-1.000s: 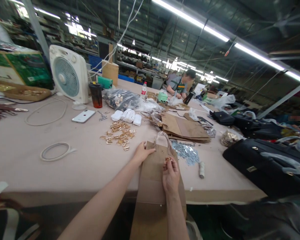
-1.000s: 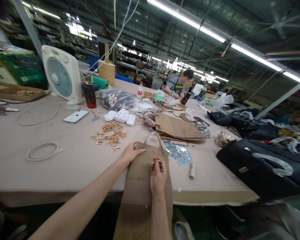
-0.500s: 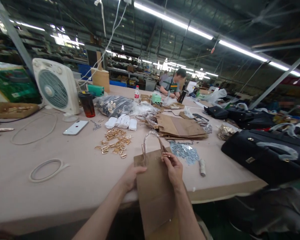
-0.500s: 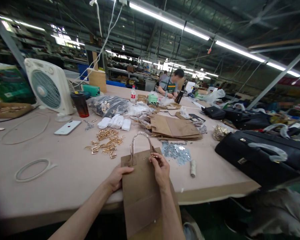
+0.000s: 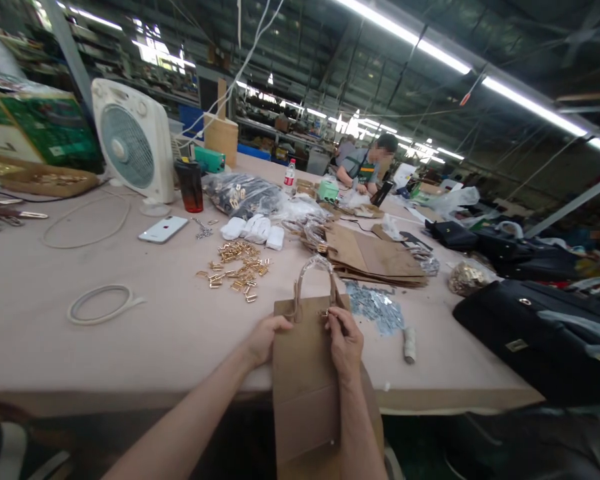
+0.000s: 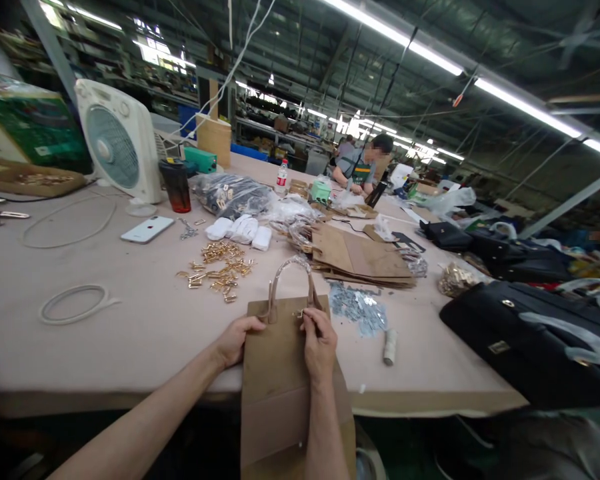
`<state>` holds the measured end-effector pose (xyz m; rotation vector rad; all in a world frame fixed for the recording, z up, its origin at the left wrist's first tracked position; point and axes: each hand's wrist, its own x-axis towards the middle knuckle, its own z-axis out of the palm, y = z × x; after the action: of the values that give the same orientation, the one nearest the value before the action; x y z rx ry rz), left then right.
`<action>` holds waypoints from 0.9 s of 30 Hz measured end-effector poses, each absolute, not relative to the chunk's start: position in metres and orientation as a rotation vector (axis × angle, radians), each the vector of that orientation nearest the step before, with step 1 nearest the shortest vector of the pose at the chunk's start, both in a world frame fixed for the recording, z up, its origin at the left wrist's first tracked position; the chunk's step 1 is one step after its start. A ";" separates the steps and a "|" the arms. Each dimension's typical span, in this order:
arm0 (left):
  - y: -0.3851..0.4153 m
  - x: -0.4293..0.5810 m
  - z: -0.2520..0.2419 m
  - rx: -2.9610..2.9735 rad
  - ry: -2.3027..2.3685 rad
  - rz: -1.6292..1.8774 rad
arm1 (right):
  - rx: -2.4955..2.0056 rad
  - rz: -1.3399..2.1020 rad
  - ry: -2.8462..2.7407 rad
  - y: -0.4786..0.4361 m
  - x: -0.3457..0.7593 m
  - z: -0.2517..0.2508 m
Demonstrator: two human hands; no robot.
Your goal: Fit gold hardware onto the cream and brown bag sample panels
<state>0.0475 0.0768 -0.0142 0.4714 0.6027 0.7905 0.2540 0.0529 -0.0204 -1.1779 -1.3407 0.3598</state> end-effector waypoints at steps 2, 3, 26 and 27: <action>0.077 0.047 -0.015 0.494 0.629 0.779 | -1.173 0.361 -1.366 0.053 0.253 -0.020; 0.077 0.047 -0.015 0.511 0.640 0.775 | -1.170 0.362 -1.372 0.053 0.253 -0.020; 0.078 0.048 -0.014 0.563 0.649 0.803 | -1.179 0.235 -1.556 0.056 0.246 -0.020; 0.078 0.048 -0.015 0.563 0.642 0.808 | -1.184 0.225 -1.568 0.056 0.246 -0.021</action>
<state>0.0483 0.0782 -0.0147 0.5630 0.6425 0.8078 0.2462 0.0564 -0.0213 -1.1839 -1.5680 0.2249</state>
